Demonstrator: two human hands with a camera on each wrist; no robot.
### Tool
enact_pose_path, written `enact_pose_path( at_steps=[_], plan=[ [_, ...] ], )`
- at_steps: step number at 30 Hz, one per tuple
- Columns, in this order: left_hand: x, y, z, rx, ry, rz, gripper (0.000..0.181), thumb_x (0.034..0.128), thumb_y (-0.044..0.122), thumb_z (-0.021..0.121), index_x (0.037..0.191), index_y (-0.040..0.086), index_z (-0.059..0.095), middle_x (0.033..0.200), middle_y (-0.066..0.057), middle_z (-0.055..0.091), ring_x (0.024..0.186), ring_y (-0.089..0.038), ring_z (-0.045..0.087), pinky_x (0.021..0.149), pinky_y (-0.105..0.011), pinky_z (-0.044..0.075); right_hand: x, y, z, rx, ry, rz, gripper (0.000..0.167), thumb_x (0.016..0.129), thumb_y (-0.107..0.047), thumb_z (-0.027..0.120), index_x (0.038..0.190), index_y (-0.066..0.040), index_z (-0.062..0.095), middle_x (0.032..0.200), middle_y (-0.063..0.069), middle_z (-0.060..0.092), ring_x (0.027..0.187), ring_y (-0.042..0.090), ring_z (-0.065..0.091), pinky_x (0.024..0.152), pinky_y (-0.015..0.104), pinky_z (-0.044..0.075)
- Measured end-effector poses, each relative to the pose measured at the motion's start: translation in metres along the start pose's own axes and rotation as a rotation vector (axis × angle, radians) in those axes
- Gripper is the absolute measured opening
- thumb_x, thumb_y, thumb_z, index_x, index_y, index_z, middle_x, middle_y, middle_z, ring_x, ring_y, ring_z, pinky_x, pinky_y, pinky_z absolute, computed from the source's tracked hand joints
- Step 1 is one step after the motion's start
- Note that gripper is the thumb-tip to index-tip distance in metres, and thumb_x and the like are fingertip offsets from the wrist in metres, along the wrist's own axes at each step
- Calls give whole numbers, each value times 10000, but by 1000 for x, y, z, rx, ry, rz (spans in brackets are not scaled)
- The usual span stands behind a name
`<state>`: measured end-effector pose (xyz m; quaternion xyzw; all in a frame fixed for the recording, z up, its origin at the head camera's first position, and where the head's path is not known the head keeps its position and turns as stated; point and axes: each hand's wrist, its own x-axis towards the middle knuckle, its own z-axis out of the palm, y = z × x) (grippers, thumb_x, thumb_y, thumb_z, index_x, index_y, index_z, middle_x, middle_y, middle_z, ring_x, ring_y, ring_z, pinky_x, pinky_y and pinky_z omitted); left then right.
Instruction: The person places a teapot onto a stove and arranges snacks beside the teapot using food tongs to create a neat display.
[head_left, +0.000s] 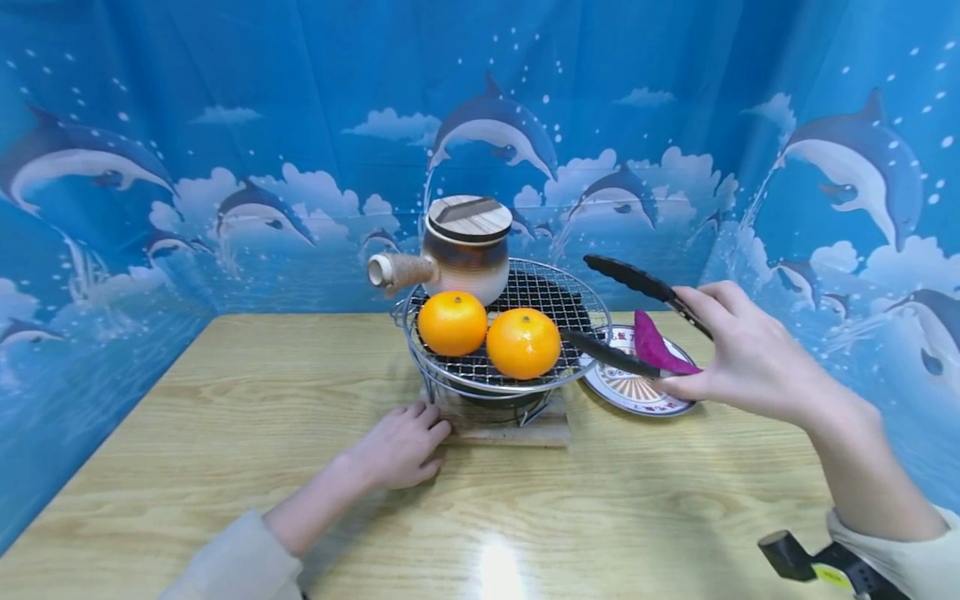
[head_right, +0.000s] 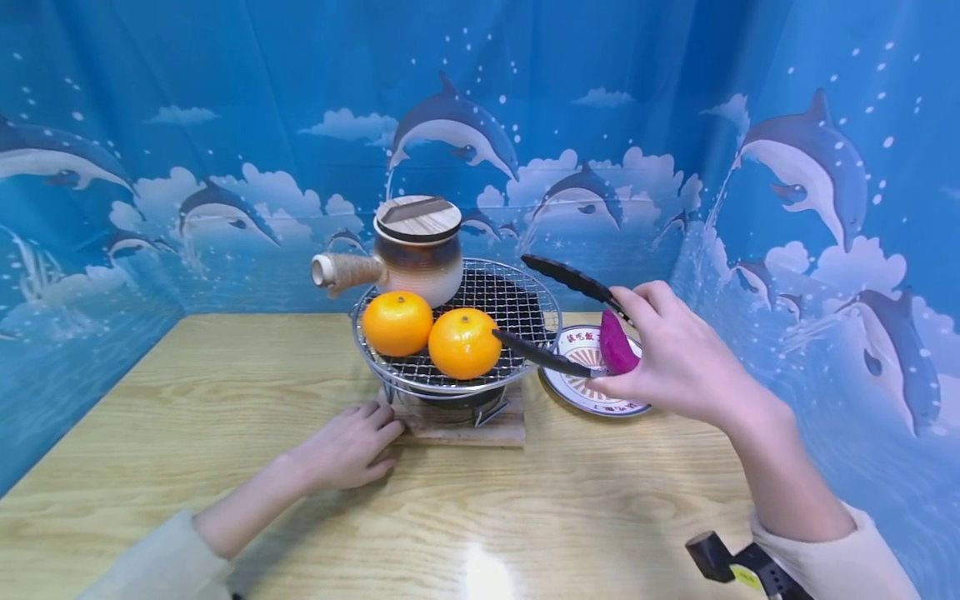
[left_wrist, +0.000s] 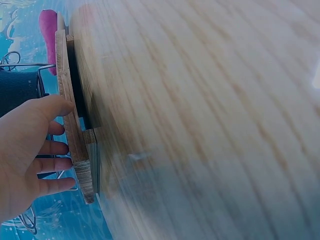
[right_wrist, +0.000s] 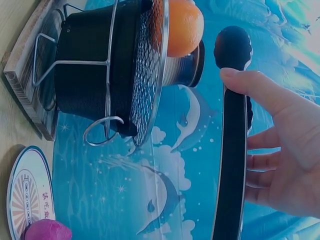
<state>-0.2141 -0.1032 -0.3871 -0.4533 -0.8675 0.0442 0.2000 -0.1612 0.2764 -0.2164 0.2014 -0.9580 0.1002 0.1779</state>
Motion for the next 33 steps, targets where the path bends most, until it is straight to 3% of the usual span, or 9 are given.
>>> enact_pose_path(
  at_steps=[12,19,26,33],
  plan=[
    [1,0,-2,6,-5,-2,278,776,320,659,904,102,543,868,-58,518,791,-236,531,638,-365,463,-5,16,1,-4,16,94,1019,637,-431,821,1382,48,318,1193,246,366,918,387,461,672,568,433],
    [0,0,-2,7,9,3,283,767,318,665,901,101,543,859,-57,516,778,-234,529,619,-360,460,-6,25,5,-4,-13,152,1025,655,-446,804,1390,55,295,1202,264,344,963,421,434,691,586,416],
    [0,0,0,6,3,1,279,777,317,658,910,99,546,863,-58,520,784,-234,530,627,-360,461,-5,38,11,-7,-38,195,1027,677,-465,781,1381,93,283,1186,268,327,886,376,438,629,518,425],
    [-1,0,-1,0,3,-4,272,774,312,662,913,108,547,864,-50,517,785,-231,523,618,-355,456,-4,52,18,30,-112,272,1080,696,-542,734,1392,113,231,1247,325,287,976,444,399,697,595,397]
  ],
)
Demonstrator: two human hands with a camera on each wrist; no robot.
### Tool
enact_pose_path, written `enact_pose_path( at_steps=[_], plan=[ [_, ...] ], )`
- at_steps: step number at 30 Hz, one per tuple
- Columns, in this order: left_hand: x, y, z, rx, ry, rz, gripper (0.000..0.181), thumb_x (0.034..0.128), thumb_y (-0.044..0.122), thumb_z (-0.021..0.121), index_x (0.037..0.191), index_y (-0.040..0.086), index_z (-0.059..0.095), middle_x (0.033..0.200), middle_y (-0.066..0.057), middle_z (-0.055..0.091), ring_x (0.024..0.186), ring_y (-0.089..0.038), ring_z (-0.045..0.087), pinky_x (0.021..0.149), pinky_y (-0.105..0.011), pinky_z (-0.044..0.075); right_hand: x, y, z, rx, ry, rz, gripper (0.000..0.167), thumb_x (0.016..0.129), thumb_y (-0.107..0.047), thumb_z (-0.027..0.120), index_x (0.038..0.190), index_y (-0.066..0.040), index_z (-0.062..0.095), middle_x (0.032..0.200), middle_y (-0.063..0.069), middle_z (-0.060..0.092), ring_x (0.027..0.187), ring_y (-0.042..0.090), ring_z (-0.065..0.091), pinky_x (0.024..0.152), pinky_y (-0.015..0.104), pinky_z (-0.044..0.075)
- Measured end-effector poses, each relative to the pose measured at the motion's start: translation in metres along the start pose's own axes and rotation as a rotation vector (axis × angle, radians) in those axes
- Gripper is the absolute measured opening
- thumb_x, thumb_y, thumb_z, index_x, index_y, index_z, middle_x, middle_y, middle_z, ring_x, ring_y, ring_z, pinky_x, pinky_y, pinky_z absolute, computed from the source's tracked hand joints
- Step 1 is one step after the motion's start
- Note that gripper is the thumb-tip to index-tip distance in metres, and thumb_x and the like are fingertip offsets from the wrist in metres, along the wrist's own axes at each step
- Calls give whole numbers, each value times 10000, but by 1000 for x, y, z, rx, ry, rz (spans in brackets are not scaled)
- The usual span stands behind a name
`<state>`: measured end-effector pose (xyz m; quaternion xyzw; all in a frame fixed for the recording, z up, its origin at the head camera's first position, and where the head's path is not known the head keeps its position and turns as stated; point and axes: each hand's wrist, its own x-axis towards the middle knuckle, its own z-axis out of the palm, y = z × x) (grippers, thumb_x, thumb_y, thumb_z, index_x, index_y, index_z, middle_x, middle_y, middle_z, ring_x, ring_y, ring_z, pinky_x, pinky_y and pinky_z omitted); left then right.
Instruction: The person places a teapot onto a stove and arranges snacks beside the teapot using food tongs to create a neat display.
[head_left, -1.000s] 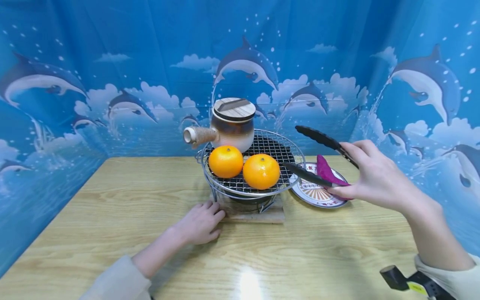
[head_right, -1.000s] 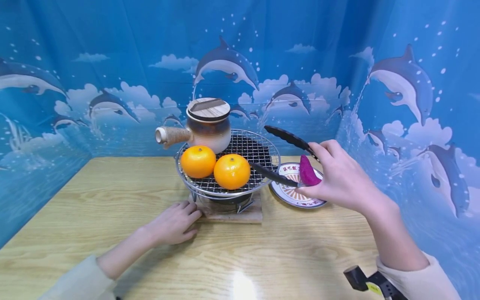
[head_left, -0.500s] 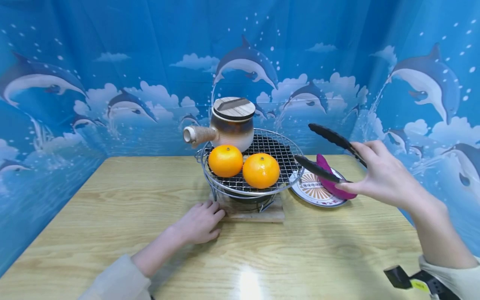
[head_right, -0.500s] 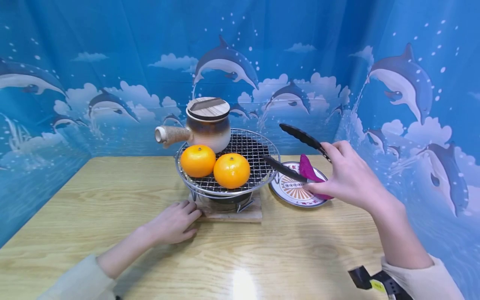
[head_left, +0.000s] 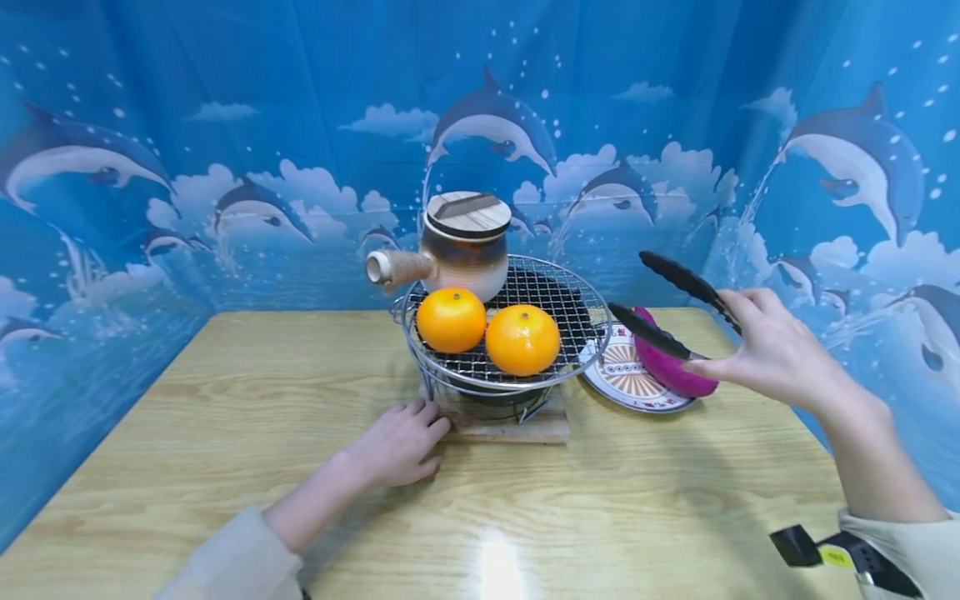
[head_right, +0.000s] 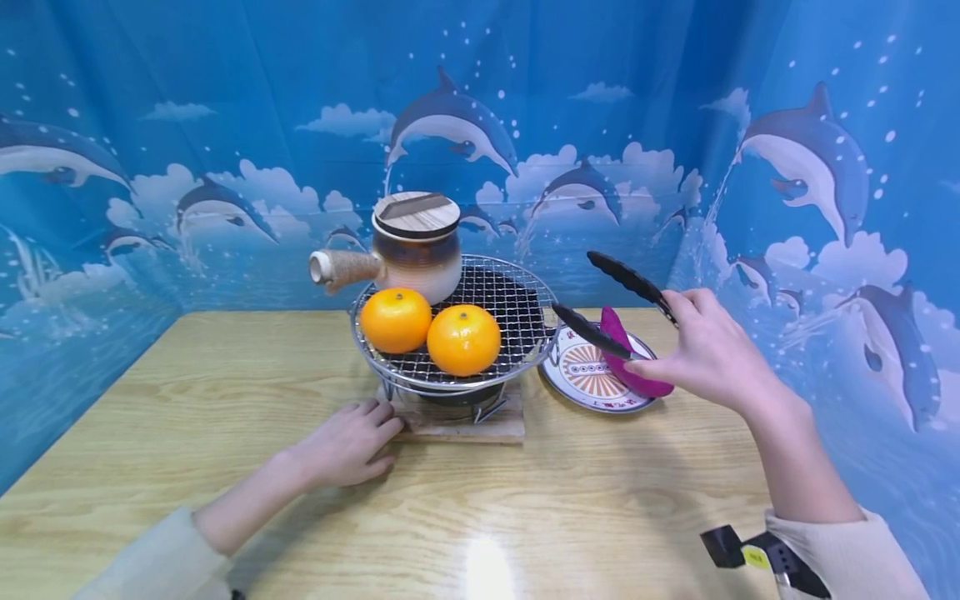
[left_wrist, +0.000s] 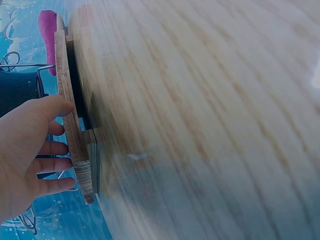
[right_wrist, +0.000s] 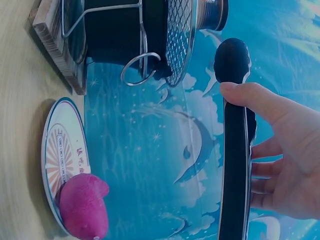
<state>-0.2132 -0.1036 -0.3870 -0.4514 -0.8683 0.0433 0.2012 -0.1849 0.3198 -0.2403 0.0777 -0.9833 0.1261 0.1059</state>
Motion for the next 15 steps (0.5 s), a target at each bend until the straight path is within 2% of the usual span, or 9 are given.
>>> enact_pose_path(
  at_steps=[6,15],
  plan=[
    [1,0,0,6,-6,1,274,779,319,660,911,108,546,863,-50,518,785,-231,525,618,-356,455,3,9,4,16,-55,38,1123,705,-579,704,1411,114,173,1301,373,247,1098,513,333,791,671,339],
    [1,0,-1,2,-18,-3,268,786,312,653,917,104,548,872,-55,520,792,-233,528,630,-359,459,3,18,14,28,-73,64,1138,700,-600,695,1404,126,173,1307,383,238,1120,541,315,822,686,319]
  ],
)
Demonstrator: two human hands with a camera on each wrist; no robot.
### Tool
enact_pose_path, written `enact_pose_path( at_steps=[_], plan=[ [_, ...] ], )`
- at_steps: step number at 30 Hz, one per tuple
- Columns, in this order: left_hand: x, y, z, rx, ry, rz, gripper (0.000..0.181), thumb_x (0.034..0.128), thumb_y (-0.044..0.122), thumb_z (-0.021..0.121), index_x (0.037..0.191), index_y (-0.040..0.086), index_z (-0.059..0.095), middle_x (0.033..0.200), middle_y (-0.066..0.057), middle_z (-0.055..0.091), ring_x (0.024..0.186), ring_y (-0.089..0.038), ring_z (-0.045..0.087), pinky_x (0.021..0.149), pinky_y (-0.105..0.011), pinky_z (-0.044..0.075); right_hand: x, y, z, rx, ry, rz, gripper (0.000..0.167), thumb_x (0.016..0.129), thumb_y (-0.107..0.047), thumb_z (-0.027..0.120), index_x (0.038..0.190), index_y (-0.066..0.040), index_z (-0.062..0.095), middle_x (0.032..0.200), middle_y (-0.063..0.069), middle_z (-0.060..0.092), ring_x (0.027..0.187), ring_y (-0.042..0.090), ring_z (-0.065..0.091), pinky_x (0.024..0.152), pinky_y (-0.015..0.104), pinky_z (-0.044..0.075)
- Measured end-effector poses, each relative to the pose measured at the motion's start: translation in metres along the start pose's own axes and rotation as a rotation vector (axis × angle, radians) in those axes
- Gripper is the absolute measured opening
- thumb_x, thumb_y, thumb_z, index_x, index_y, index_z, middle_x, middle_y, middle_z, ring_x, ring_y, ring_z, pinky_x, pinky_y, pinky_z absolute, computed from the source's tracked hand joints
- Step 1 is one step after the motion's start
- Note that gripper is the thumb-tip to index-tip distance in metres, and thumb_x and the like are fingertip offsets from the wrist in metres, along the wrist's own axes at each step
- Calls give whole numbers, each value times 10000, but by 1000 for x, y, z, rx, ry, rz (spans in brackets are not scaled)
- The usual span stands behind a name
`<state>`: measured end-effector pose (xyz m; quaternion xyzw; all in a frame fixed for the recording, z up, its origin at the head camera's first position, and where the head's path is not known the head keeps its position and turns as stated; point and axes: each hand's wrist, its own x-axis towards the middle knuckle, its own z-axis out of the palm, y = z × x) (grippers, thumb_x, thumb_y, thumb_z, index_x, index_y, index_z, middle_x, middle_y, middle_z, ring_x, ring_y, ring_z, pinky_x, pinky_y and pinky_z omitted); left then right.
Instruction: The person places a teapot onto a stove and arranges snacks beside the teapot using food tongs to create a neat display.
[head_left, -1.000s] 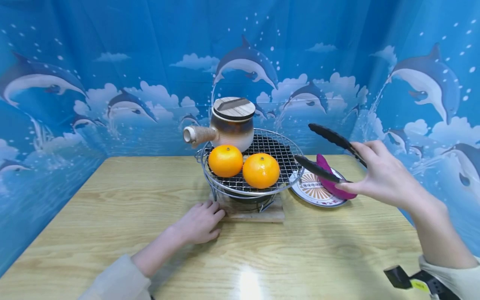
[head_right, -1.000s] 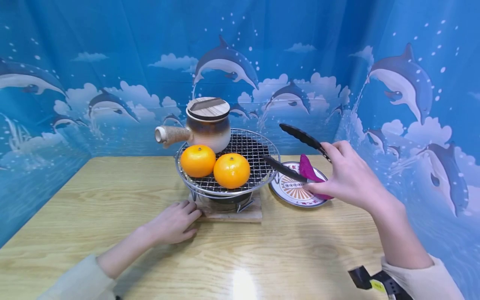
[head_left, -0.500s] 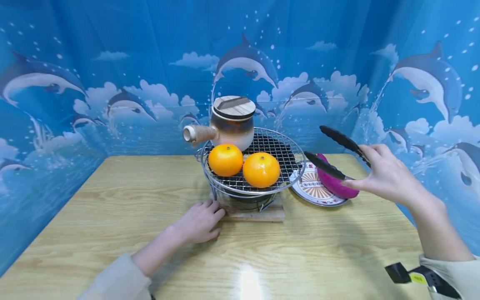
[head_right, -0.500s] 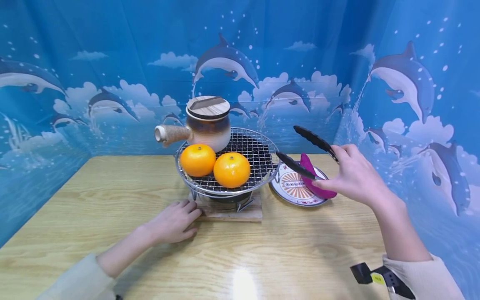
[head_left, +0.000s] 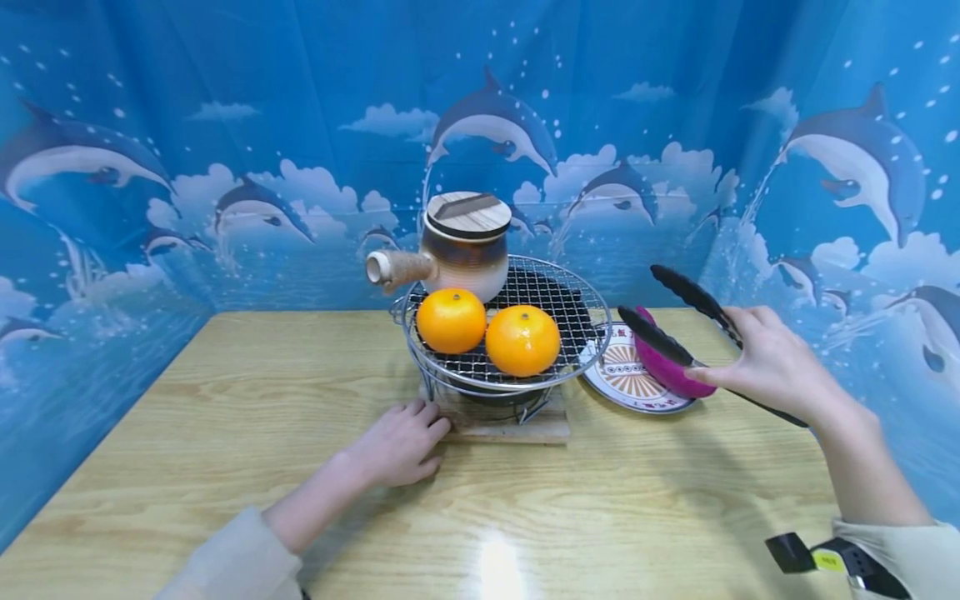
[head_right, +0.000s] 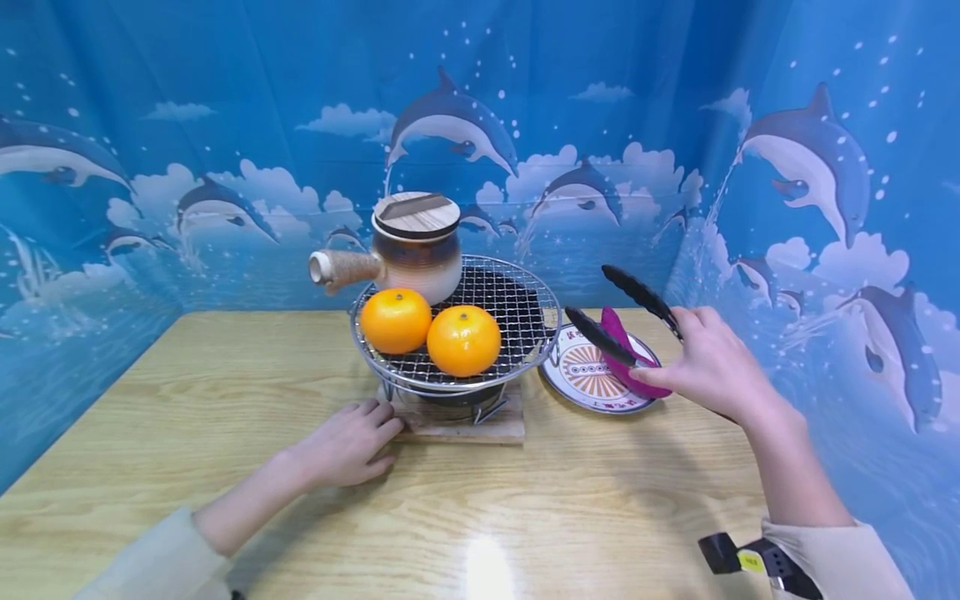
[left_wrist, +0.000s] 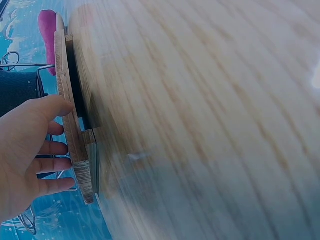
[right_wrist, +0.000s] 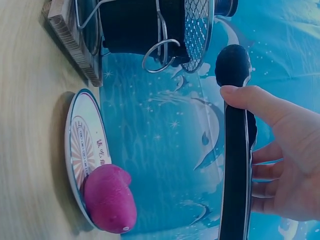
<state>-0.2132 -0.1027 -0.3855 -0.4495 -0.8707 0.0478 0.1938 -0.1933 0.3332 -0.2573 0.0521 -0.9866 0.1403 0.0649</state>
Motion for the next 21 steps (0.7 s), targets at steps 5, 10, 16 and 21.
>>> enact_pose_path(
  at_steps=[5,10,16,21],
  plan=[
    [0,0,0,-7,-2,-2,274,784,314,657,917,103,545,874,-57,519,795,-236,527,629,-360,457,0,4,4,3,-6,13,1146,701,-612,685,1398,139,172,1307,397,234,1124,550,309,836,688,307],
    [0,0,1,-7,7,0,277,782,320,660,912,106,542,870,-56,516,795,-237,527,620,-360,455,1,10,7,7,-18,31,1133,715,-613,672,1388,154,178,1302,408,229,1132,554,291,838,690,298],
    [0,-1,1,-8,11,-2,273,777,320,663,908,113,541,867,-51,514,793,-235,523,619,-358,452,2,15,10,4,-25,52,1134,715,-624,663,1372,172,194,1285,413,238,1123,554,293,834,689,302],
    [0,-1,1,-11,-5,-8,269,788,327,651,916,117,541,875,-49,517,805,-236,522,621,-360,452,2,18,12,-1,-36,68,1134,720,-627,655,1365,184,193,1279,421,233,1123,562,283,832,691,302]
  ],
)
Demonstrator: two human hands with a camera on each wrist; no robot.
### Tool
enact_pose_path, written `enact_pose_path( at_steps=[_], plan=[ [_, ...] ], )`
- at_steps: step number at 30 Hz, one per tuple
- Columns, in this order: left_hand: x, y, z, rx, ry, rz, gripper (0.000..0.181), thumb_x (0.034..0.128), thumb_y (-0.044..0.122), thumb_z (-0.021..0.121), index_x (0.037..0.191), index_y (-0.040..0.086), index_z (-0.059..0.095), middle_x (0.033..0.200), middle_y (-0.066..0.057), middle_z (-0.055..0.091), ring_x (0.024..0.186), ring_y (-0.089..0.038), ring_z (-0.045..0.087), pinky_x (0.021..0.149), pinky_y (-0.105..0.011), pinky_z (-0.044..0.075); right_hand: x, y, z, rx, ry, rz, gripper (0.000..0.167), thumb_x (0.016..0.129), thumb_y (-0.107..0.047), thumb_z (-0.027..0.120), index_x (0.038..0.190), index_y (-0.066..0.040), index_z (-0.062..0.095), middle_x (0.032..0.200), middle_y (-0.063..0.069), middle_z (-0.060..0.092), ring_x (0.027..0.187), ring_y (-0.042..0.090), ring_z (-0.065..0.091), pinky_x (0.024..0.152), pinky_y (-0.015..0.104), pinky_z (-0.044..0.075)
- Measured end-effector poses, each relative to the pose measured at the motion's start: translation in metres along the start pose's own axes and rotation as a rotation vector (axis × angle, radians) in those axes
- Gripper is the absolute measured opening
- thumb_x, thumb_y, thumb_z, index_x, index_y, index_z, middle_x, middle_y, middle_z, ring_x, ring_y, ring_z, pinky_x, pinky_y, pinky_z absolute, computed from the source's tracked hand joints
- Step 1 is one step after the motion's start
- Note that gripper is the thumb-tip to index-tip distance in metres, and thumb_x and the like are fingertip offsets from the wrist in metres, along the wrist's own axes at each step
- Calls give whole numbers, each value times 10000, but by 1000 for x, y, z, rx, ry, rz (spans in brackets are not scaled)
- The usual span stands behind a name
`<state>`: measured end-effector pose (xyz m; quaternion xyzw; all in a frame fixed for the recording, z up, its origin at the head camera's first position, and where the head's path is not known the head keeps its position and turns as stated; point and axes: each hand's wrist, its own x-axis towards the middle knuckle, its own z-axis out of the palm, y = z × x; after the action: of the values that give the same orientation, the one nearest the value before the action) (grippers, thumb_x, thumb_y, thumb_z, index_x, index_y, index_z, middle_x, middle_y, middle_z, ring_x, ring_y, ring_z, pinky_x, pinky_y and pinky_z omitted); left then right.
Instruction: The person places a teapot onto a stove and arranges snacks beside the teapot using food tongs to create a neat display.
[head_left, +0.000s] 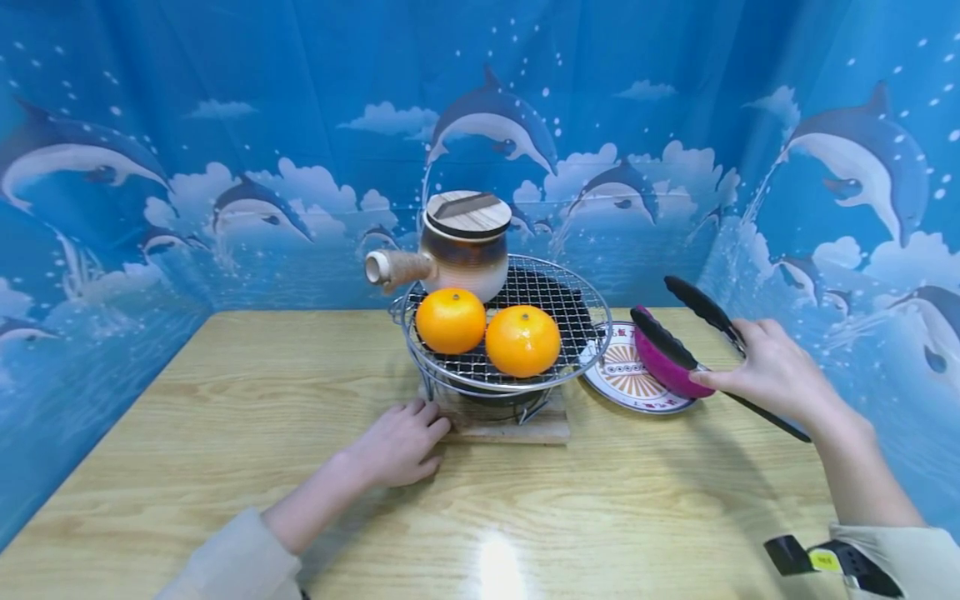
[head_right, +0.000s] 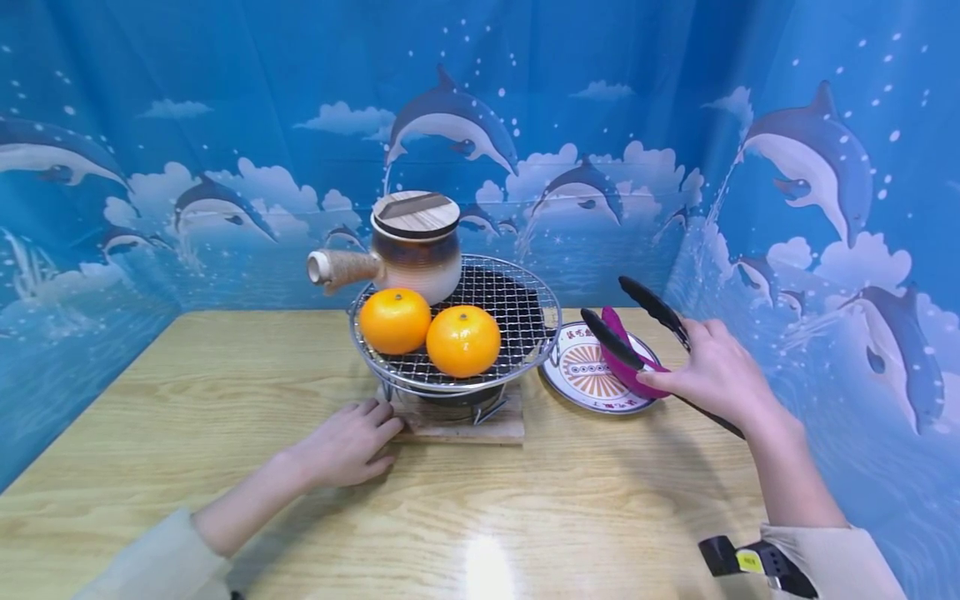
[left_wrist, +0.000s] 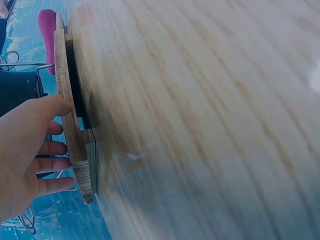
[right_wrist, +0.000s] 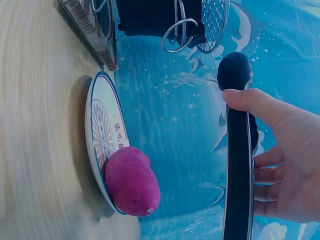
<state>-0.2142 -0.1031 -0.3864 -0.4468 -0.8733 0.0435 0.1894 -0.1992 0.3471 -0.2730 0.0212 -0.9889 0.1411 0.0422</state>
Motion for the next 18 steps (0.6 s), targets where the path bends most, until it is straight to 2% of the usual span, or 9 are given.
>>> enact_pose_path(
  at_steps=[8,18],
  plan=[
    [0,0,0,-2,-7,-6,268,793,331,647,920,120,543,878,-48,518,807,-235,524,626,-362,454,2,5,2,0,9,11,1122,723,-628,652,1355,188,212,1270,419,244,1117,564,287,827,692,304],
    [0,0,0,-5,16,3,276,773,314,666,913,110,543,868,-50,516,787,-230,521,622,-359,456,1,10,5,-4,18,28,1142,709,-668,631,1341,196,231,1231,414,279,1078,549,323,802,681,327]
  ],
)
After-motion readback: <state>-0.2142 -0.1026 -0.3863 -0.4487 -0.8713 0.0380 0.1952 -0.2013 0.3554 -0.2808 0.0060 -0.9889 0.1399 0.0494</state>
